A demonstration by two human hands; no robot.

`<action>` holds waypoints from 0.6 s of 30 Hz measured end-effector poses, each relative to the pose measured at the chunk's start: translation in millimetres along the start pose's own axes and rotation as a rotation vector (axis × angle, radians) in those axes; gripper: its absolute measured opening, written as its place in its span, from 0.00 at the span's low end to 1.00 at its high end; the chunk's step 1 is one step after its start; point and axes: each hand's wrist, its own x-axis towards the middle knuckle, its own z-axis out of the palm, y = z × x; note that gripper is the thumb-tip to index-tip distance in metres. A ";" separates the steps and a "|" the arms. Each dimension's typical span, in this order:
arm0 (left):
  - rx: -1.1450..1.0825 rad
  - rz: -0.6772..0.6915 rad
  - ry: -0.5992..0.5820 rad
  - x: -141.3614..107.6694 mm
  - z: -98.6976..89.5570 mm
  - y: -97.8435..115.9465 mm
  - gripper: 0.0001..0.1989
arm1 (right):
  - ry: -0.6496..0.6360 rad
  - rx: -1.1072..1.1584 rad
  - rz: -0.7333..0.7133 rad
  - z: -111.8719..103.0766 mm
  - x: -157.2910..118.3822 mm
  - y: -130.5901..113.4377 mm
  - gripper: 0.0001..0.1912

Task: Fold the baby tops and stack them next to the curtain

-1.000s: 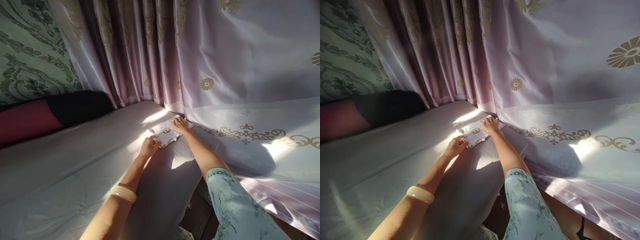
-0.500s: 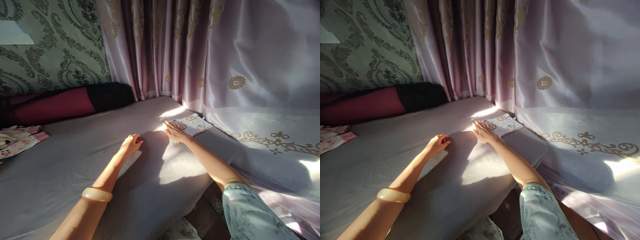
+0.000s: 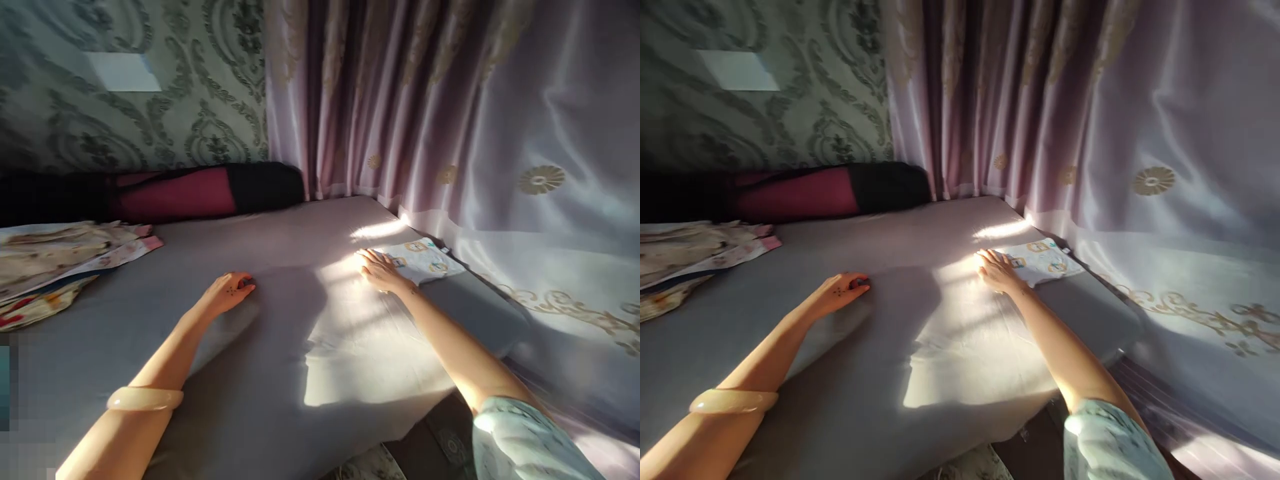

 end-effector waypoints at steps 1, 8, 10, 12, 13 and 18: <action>0.046 -0.006 -0.012 -1.3 -7.2 -5.9 0.07 | 0.002 -0.004 0.005 -0.9 0.0 1.1 0.29; 0.322 -0.021 -0.083 -6.5 -42.8 -41.9 0.15 | 0.107 -0.061 -0.028 8.8 31.5 -12.6 0.28; 0.350 -0.002 -0.074 -5.3 -43.7 -46.3 0.15 | 0.138 -0.048 -0.056 15.7 46.5 -36.2 0.29; 0.362 -0.017 -0.058 -3.2 -42.5 -48.5 0.13 | 0.130 -0.017 -0.093 21.1 59.3 -68.3 0.29; 0.359 -0.017 -0.061 -1.9 -41.8 -49.4 0.13 | 0.116 -0.002 -0.116 22.8 64.5 -86.4 0.29; 0.274 -0.041 -0.061 4.7 -42.7 -58.2 0.12 | 0.039 0.070 -0.323 20.8 75.9 -184.1 0.29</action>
